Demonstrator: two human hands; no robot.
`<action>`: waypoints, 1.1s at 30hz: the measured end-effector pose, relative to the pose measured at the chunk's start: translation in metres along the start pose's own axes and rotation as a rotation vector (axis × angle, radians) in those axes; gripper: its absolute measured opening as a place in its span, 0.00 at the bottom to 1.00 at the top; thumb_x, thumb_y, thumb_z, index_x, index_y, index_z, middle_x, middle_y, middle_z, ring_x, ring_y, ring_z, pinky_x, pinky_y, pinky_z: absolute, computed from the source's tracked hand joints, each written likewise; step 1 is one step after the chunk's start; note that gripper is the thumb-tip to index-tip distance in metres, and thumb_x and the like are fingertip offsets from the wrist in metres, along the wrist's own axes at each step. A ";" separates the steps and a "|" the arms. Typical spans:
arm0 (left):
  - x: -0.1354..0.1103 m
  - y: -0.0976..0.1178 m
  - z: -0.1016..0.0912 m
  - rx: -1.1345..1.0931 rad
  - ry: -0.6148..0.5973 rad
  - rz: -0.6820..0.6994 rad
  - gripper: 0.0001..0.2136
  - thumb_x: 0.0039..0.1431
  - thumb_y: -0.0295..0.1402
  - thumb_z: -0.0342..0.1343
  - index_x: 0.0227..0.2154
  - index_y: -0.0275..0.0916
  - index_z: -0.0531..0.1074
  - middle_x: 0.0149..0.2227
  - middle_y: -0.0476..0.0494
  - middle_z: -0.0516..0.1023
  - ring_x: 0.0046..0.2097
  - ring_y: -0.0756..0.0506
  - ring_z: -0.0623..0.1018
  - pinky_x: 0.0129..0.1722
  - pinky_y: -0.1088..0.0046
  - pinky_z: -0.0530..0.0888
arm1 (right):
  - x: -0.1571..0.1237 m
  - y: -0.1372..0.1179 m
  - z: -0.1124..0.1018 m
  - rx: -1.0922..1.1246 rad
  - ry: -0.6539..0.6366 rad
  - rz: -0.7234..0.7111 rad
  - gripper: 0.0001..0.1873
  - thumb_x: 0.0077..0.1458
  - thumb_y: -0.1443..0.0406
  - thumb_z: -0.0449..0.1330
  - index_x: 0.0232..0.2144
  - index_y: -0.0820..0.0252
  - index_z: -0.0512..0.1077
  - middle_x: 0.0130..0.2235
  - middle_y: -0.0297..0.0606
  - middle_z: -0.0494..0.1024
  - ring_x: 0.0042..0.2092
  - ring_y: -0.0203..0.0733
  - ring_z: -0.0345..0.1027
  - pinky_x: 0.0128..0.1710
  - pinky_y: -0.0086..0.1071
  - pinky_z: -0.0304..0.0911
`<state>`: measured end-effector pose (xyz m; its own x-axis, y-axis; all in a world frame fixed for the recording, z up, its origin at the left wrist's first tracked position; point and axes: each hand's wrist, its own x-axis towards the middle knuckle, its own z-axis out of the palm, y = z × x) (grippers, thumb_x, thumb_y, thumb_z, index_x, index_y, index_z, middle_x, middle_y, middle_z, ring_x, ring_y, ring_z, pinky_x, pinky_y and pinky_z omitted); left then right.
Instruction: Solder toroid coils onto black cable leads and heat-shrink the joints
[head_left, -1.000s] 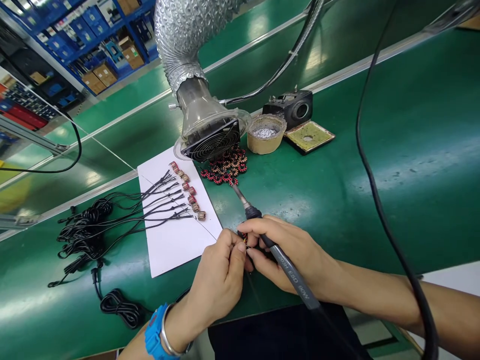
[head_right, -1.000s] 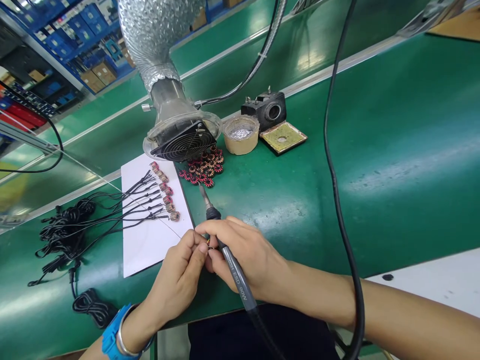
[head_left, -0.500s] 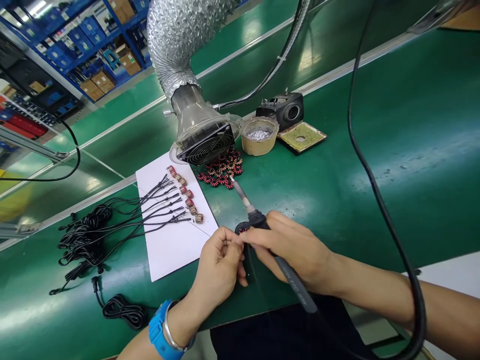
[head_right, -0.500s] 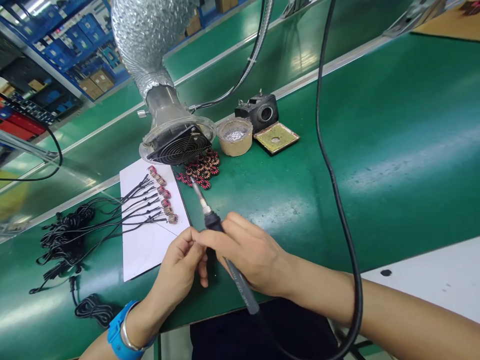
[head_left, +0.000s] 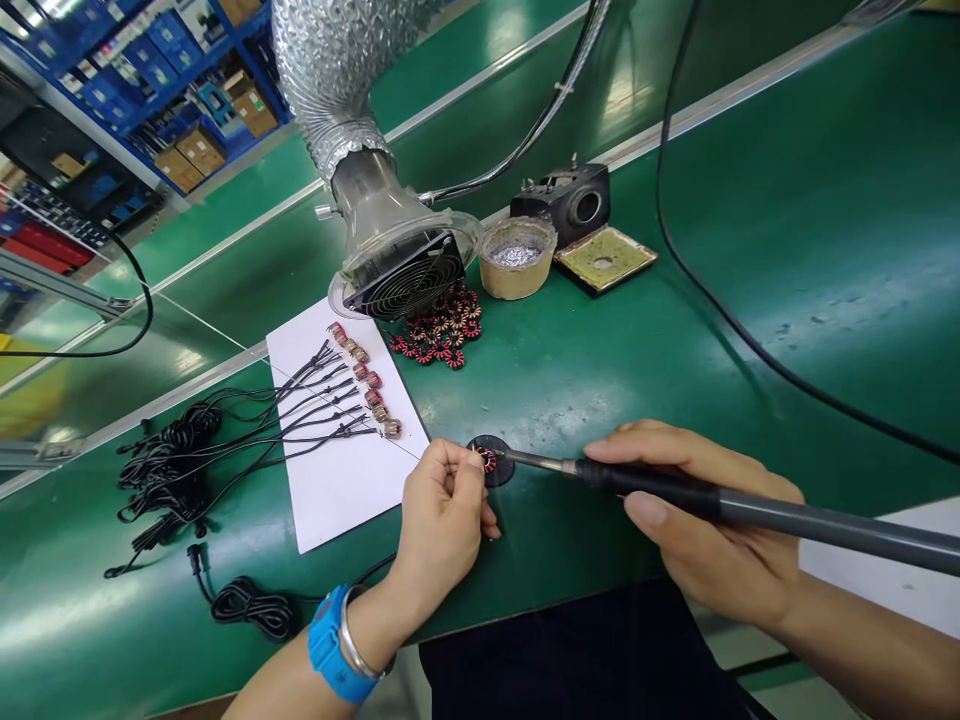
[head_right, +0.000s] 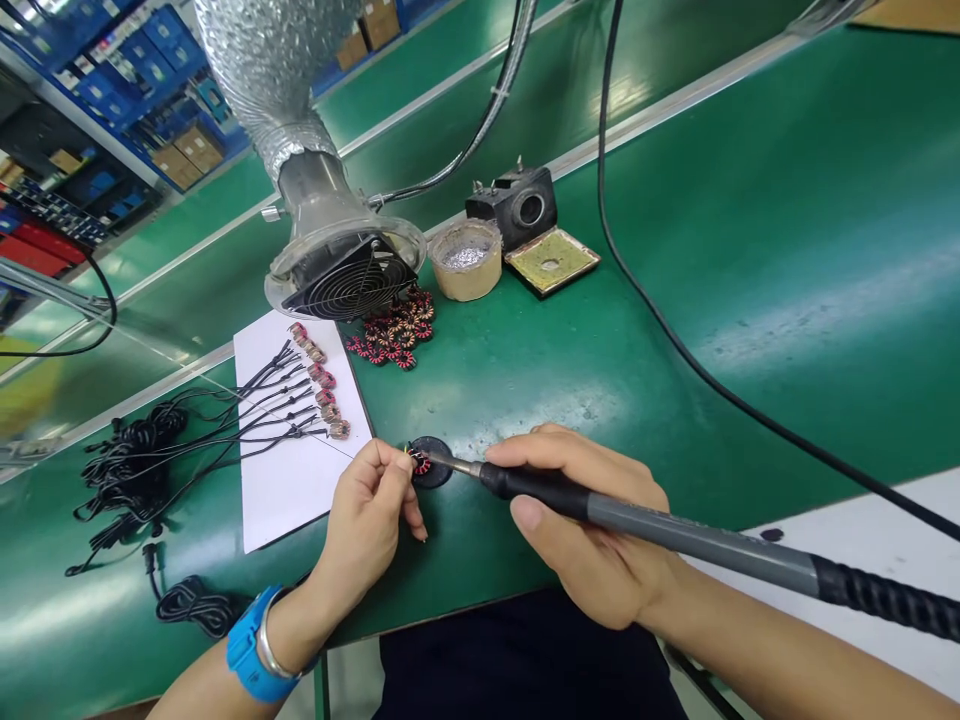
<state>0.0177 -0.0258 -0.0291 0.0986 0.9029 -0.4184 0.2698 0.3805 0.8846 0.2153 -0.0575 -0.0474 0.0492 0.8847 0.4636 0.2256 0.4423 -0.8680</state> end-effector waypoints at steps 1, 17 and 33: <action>0.000 -0.001 0.000 0.001 -0.001 0.003 0.11 0.63 0.41 0.49 0.30 0.40 0.63 0.16 0.57 0.67 0.17 0.53 0.69 0.18 0.80 0.69 | 0.000 0.000 0.000 -0.009 -0.005 0.001 0.13 0.55 0.69 0.56 0.44 0.56 0.72 0.33 0.38 0.74 0.34 0.42 0.69 0.29 0.33 0.61; -0.001 -0.002 0.001 -0.013 -0.019 0.023 0.12 0.63 0.42 0.50 0.30 0.40 0.63 0.17 0.57 0.65 0.18 0.53 0.68 0.19 0.79 0.69 | 0.014 -0.014 0.002 -0.049 -0.059 -0.071 0.12 0.55 0.70 0.54 0.41 0.59 0.71 0.26 0.36 0.71 0.25 0.37 0.62 0.21 0.31 0.58; -0.002 -0.003 0.001 0.015 -0.026 0.043 0.11 0.63 0.41 0.50 0.30 0.40 0.63 0.18 0.57 0.65 0.19 0.53 0.69 0.20 0.79 0.69 | 0.010 -0.014 0.005 -0.003 -0.057 -0.189 0.18 0.50 0.73 0.54 0.44 0.60 0.71 0.27 0.38 0.73 0.26 0.40 0.67 0.26 0.35 0.64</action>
<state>0.0175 -0.0284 -0.0312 0.1354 0.9128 -0.3854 0.2790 0.3382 0.8988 0.2078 -0.0537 -0.0314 -0.0497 0.7932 0.6069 0.2284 0.6006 -0.7662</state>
